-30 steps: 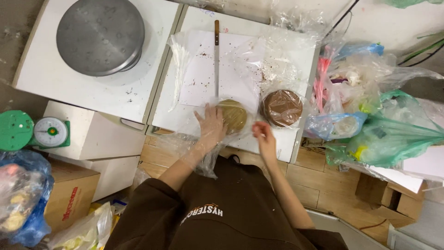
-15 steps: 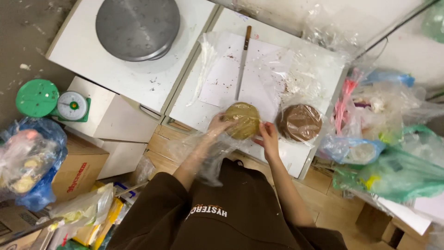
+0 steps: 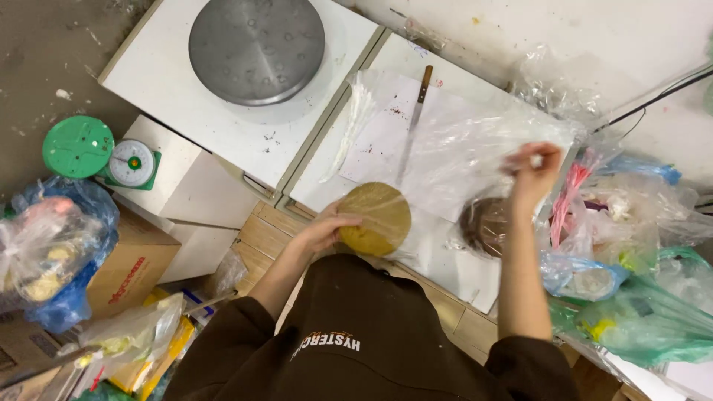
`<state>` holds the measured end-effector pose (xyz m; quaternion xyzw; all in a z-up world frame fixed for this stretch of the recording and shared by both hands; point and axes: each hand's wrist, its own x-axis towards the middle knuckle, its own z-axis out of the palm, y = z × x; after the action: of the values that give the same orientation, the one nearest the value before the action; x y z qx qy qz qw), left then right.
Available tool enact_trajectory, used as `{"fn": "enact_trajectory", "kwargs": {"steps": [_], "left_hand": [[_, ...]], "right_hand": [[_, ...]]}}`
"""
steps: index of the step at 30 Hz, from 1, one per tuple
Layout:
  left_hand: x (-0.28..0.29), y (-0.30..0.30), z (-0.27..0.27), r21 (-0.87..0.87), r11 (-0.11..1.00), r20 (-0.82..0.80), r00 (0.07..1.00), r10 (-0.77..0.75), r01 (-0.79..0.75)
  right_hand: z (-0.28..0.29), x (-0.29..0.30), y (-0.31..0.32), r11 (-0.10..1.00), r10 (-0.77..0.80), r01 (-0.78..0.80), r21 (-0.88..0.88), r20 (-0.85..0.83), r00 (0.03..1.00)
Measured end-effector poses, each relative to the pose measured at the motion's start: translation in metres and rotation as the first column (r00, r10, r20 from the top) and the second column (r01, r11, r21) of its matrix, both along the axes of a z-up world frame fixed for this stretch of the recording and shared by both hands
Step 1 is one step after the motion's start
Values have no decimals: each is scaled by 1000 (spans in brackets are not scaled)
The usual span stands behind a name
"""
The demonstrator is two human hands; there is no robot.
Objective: The person unwraps a cake layer from plastic, places it on a board, and trims the edges with a knife. They then move to a turntable and spread frosting over the cake layer before adding a second layer and more frosting.
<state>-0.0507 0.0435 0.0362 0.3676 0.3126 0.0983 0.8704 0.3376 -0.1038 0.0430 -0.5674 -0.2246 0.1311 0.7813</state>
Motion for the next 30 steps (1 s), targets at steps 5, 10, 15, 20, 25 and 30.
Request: {"fn": "enact_trajectory", "kwargs": {"steps": [5, 10, 15, 20, 25, 30], "left_hand": [[-22, 49, 7, 109, 988, 21, 993, -114, 111], [-17, 112, 1, 86, 993, -15, 997, -75, 76], [-4, 167, 14, 169, 968, -129, 978, -166, 186], [4, 202, 10, 153, 951, -95, 962, -257, 269], [-14, 212, 8, 183, 947, -69, 965, -253, 262], [-45, 204, 10, 92, 973, -167, 966, -195, 213]], "right_hand": [[-36, 143, -20, 828, -379, 480, 291, -341, 860], [-85, 112, -42, 828, -364, 447, 340, -280, 888], [-99, 2, -16, 895, -430, 437, -93, -444, 786], [-55, -130, 74, 846, -430, 381, -373, -54, 901], [-59, -149, 183, 846, 10, 75, -527, 156, 988], [-117, -61, 271, 544, 181, 252, -801, 405, 896]]}}
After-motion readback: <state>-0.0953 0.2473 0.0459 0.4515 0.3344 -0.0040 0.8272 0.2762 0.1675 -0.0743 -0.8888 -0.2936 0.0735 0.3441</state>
